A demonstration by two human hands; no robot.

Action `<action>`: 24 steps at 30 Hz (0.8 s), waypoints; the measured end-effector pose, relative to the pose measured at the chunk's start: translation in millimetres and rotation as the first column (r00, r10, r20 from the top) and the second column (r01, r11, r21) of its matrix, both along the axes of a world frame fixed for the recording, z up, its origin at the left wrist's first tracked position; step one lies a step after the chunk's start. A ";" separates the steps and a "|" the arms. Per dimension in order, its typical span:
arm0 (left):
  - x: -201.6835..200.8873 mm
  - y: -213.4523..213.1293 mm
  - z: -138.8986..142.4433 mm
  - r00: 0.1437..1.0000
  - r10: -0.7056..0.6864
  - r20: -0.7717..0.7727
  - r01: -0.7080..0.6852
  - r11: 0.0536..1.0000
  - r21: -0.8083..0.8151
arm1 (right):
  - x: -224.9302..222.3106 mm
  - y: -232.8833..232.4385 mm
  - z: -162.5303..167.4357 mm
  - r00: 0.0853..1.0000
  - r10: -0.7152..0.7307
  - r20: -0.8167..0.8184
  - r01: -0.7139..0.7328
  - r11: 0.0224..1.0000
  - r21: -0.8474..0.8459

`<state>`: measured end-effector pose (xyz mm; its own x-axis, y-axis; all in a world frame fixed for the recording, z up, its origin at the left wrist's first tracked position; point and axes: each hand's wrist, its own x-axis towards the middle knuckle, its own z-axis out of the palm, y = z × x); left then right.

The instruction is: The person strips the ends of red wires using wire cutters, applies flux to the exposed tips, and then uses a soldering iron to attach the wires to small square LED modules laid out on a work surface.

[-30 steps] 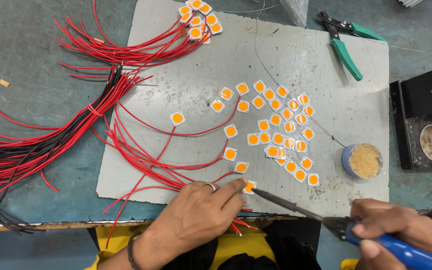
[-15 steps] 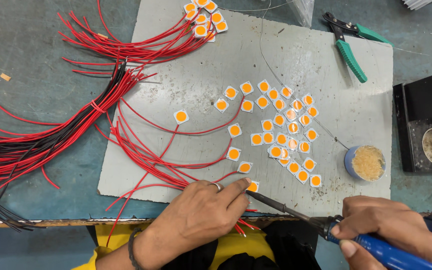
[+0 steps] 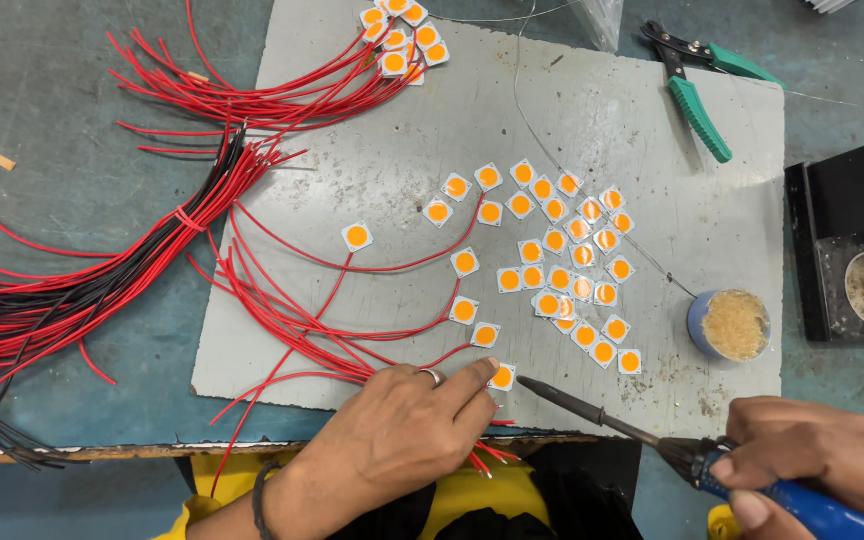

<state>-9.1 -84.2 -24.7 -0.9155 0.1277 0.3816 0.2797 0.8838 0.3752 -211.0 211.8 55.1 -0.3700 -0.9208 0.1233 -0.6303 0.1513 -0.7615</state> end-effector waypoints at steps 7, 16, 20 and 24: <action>2.9 -0.9 -6.3 0.997 -0.022 0.068 0.022 1.000 -0.006 | 13.1 19.9 -9.0 0.947 -0.322 -0.004 0.322 0.947 -0.009; -0.7 -3.9 -10.2 0.980 0.146 -0.136 -0.105 0.956 0.275 | 51.1 -11.5 -56.0 0.861 -0.384 0.333 0.491 0.798 -0.351; -4.5 -1.1 -4.3 0.950 0.296 -0.098 -0.213 0.845 0.491 | 53.2 -40.9 -62.2 0.872 -0.464 0.156 0.489 0.838 -0.240; -7.2 -0.6 2.6 0.947 0.316 -0.061 -0.247 0.833 0.496 | 52.5 -61.2 -56.4 0.828 -0.489 -0.273 0.437 0.869 -0.231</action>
<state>-16.3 -84.8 -22.1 -0.8190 -0.3568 0.4494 0.1245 0.6540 0.7462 -158.4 150.6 -1.3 -0.6659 -0.6104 0.4290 -0.7226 0.3846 -0.5744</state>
